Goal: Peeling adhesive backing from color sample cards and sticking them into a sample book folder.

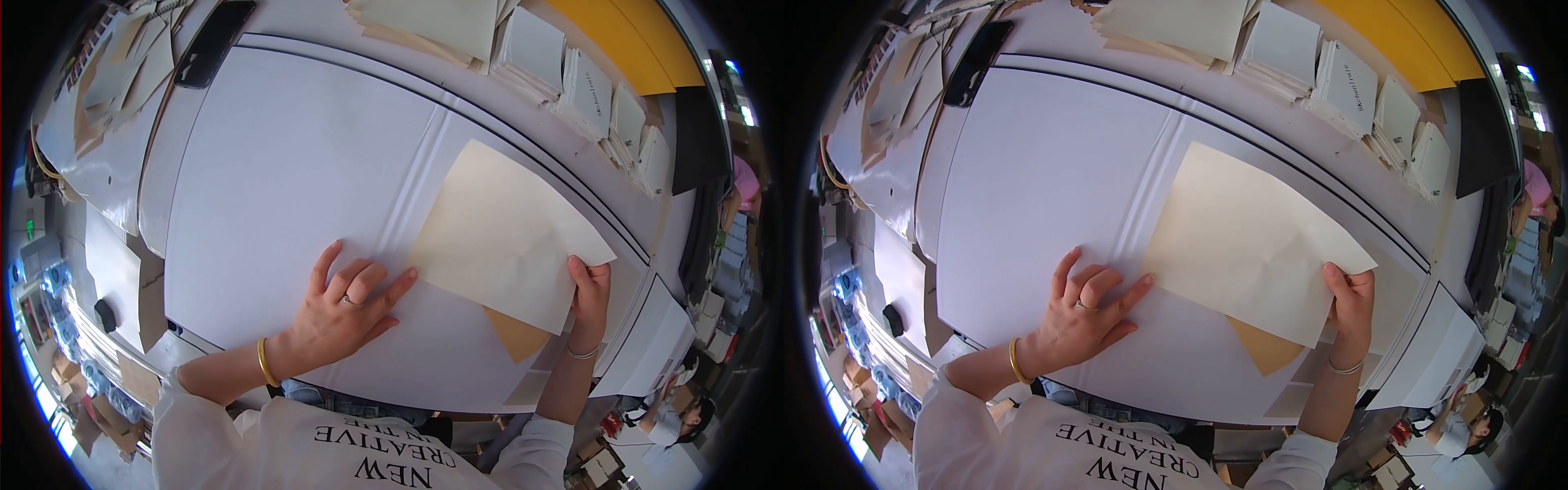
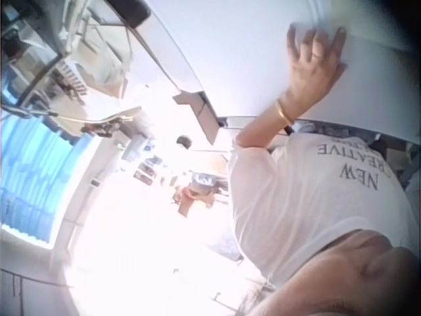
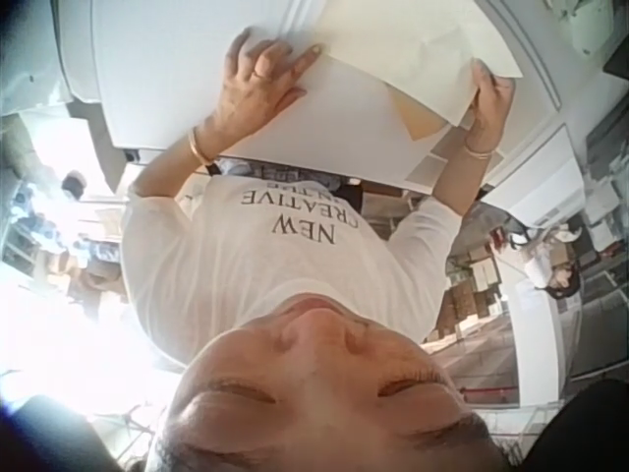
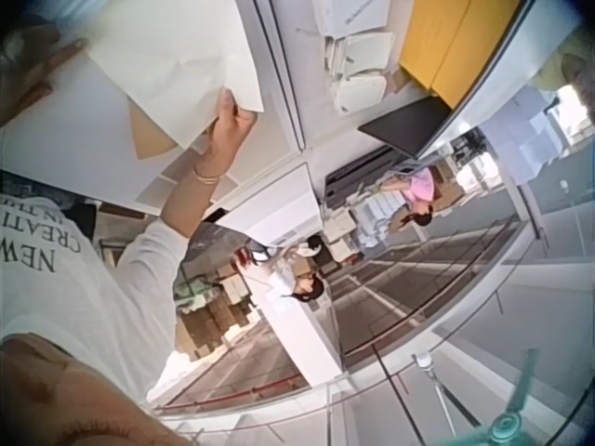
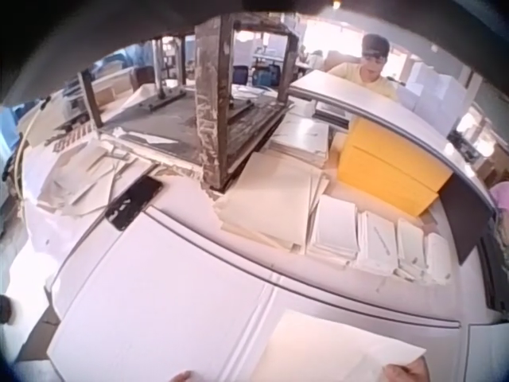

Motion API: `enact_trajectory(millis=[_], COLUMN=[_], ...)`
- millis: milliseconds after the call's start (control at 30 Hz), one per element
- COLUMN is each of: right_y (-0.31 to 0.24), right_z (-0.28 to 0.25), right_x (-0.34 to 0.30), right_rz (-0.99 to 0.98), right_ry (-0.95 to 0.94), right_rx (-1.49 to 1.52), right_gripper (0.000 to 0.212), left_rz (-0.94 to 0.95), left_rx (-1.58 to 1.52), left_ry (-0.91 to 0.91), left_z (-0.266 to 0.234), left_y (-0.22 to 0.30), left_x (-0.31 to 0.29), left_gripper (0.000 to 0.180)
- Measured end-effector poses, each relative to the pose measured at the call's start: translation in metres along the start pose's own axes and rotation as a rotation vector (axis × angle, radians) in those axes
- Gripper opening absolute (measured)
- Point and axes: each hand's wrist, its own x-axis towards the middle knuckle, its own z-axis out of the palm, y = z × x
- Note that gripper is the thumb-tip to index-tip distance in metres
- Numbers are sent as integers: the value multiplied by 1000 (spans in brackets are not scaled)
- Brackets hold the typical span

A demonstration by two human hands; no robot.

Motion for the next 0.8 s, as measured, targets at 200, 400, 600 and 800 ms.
enact_trajectory(millis=[200,400,600,800], right_y=[1,0,3,4], right_z=[-1,0,-4,-7], right_x=[-1,0,0,1], right_rz=[3,5,-7,-5], right_ry=[-2,0,-9,-18], right_rx=[8,-10,-10,-19], right_gripper=[24,25,25,24], left_rz=[-2,-10,-10,-6], left_rx=[-8,-13,-13,-9], left_ry=[-9,-6,-9,-2], left_z=[1,0,0,0], left_y=[0,-1,0,0], left_x=[0,-1,0,0], left_gripper=[71,70,70,72])
